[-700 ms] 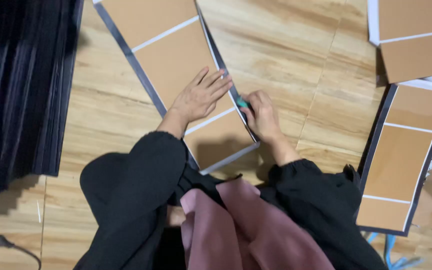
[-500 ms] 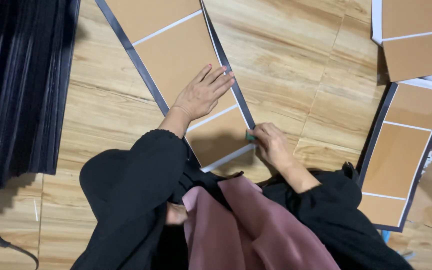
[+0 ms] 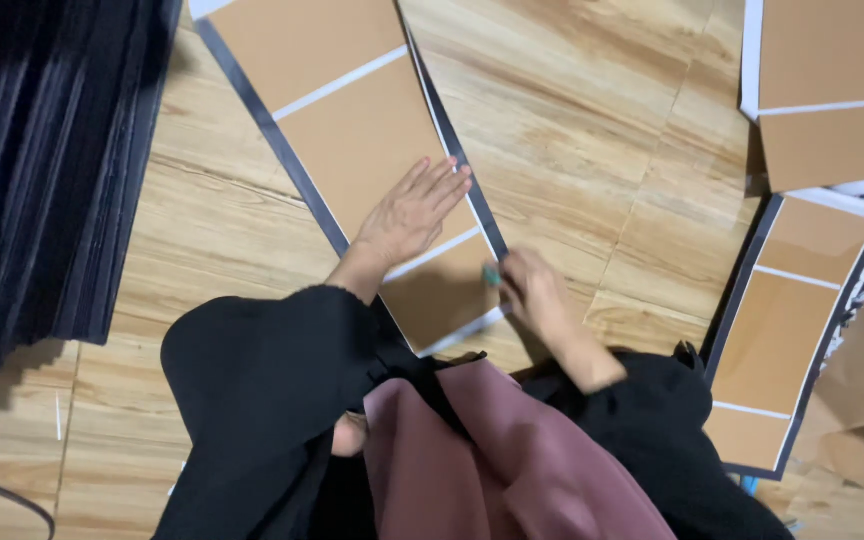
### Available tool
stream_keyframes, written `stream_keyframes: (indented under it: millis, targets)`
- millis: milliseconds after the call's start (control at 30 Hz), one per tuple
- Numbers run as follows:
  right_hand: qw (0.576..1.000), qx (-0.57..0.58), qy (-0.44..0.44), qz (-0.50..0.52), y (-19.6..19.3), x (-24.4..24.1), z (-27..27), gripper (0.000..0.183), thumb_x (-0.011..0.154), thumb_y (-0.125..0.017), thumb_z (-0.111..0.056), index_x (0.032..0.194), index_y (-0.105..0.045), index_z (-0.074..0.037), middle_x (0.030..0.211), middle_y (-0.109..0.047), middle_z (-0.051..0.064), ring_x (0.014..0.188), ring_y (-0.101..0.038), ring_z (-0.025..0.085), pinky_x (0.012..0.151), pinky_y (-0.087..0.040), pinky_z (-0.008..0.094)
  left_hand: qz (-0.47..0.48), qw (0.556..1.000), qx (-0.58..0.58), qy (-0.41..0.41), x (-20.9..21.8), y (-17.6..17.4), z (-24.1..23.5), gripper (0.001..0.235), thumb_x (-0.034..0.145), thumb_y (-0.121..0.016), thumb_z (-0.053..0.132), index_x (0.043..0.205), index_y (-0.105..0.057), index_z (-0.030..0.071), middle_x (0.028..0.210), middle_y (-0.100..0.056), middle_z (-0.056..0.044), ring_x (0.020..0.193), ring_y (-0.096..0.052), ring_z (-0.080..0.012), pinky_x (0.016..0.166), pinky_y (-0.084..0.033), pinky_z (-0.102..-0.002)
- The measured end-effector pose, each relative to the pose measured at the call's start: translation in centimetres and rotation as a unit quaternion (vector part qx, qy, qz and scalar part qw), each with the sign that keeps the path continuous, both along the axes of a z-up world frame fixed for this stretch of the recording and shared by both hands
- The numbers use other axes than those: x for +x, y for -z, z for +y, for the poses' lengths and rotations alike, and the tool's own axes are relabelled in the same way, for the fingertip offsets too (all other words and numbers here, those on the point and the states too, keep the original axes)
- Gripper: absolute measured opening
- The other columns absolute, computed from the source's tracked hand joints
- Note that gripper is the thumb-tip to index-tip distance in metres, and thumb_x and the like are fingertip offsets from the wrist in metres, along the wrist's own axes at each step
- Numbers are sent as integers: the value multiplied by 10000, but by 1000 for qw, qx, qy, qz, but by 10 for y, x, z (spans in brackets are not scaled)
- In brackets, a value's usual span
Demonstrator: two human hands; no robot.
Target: Finishing cardboard panels by smoothing the edges with a hand tool.
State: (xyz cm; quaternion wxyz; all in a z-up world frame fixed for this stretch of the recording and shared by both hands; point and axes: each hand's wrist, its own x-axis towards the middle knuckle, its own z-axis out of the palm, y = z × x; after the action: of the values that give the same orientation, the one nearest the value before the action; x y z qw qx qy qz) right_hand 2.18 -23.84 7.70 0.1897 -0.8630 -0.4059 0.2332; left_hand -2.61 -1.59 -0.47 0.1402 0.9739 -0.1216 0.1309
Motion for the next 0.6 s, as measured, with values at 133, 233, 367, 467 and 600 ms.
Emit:
stream_keyframes:
  millis: [133,233,367,467,600]
  targets:
    - [999,-48,-13,14,-1,-12,-15,168,715,-686,-224,820,-579,-149,783,-540,13,790,-596,229,688,-490,326,-14,1000,-1,-9,-23,-2,-16,567,746,-466,136,1305,-396,74,1354,-388,-88,1281,-321,-263,1078,-220,-433]
    - [991,-17,7,129,3,7,4,195,603,-734,-104,759,-618,-102,708,-598,85,770,-615,316,695,-488,410,-16,1000,-14,-16,-26,-1,-18,581,757,-457,138,1329,-370,85,1374,-365,-80,1280,-320,-261,1064,-237,-439]
    - [996,67,56,30,26,42,45,273,660,-757,-117,875,-593,-78,803,-557,109,824,-583,340,731,-465,413,17,998,54,-24,0,9,-9,549,780,-465,158,1319,-361,133,1243,-429,-46,1180,-386,-230,981,-323,-408]
    - [997,60,27,-28,22,34,55,238,679,-733,-110,855,-574,-88,785,-537,98,802,-579,329,709,-469,403,-23,998,60,-20,23,6,36,455,787,-479,189,1241,-461,195,1228,-433,-23,1165,-368,-252,947,-309,-468]
    - [995,94,-13,-37,-10,-4,39,40,784,-546,-52,822,-548,-60,775,-521,78,745,-522,280,620,-420,371,-21,998,65,-14,14,-15,97,410,978,-412,287,1382,-425,215,1440,-365,-3,1331,-248,-295,985,-129,-679]
